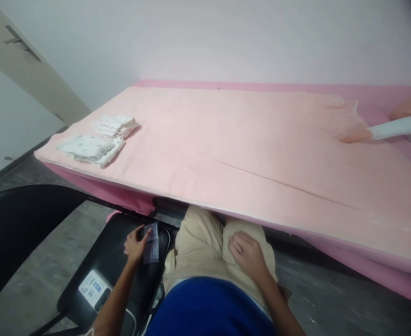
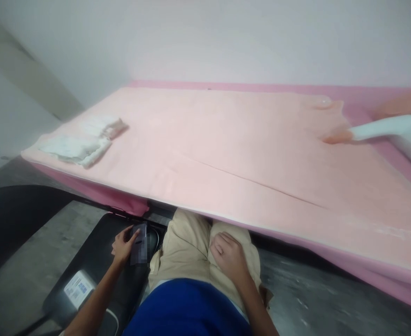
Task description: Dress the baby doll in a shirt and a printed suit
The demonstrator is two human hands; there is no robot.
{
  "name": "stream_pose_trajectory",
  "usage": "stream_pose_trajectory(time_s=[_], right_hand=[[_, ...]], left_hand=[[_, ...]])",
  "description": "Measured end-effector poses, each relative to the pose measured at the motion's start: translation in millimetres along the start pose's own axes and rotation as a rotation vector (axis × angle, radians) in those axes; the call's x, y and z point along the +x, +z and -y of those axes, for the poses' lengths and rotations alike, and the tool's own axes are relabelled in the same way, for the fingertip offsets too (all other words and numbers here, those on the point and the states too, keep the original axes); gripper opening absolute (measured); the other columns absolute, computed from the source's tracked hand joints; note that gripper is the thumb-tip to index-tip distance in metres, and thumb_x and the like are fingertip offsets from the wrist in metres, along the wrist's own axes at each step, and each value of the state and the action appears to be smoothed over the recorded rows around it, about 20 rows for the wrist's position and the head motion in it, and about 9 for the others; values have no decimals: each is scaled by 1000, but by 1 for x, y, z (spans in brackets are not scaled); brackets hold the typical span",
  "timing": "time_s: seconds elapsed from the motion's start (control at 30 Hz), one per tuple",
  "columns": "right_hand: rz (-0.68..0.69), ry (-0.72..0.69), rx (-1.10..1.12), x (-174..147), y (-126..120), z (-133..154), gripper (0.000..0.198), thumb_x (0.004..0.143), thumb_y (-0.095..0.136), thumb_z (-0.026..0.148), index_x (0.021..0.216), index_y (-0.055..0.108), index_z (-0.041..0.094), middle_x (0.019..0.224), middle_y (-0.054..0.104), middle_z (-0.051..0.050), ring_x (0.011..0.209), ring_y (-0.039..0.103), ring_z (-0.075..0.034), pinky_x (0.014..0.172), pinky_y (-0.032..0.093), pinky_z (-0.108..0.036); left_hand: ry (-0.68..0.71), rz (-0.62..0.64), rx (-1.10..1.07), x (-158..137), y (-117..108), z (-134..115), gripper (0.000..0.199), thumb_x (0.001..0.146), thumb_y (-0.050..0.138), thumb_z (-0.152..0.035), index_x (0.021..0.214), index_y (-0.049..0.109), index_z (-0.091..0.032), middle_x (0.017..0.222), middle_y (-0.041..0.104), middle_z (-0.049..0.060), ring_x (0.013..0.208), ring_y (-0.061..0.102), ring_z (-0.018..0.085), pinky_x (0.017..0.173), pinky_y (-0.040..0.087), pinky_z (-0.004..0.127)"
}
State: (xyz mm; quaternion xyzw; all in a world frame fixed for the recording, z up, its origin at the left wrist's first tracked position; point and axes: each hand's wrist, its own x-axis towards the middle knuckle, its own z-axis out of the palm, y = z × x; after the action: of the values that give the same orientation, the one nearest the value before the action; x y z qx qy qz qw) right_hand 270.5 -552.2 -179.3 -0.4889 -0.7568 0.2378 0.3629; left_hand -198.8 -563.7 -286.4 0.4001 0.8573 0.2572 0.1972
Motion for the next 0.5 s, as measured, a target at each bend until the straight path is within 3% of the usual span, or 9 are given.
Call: stream_pose_trajectory(time_s=[0.33, 0.5], right_hand=[[3, 2, -1, 1, 0, 2, 42, 95, 51, 5, 71, 21, 24, 64, 36, 4, 61, 40, -14, 60, 30, -32], [1, 3, 6, 2, 1, 2, 42, 93, 51, 4, 70, 22, 24, 64, 37, 4, 61, 40, -14, 60, 30, -32]], left_hand=[[15, 27, 46, -8, -4, -5, 80, 73, 71, -74, 138, 63, -28, 136, 56, 13, 130, 55, 34, 116, 41, 49], [59, 4, 84, -5, 1, 5, 83, 69, 75, -73, 139, 62, -30, 138, 56, 12, 138, 48, 35, 120, 37, 50]])
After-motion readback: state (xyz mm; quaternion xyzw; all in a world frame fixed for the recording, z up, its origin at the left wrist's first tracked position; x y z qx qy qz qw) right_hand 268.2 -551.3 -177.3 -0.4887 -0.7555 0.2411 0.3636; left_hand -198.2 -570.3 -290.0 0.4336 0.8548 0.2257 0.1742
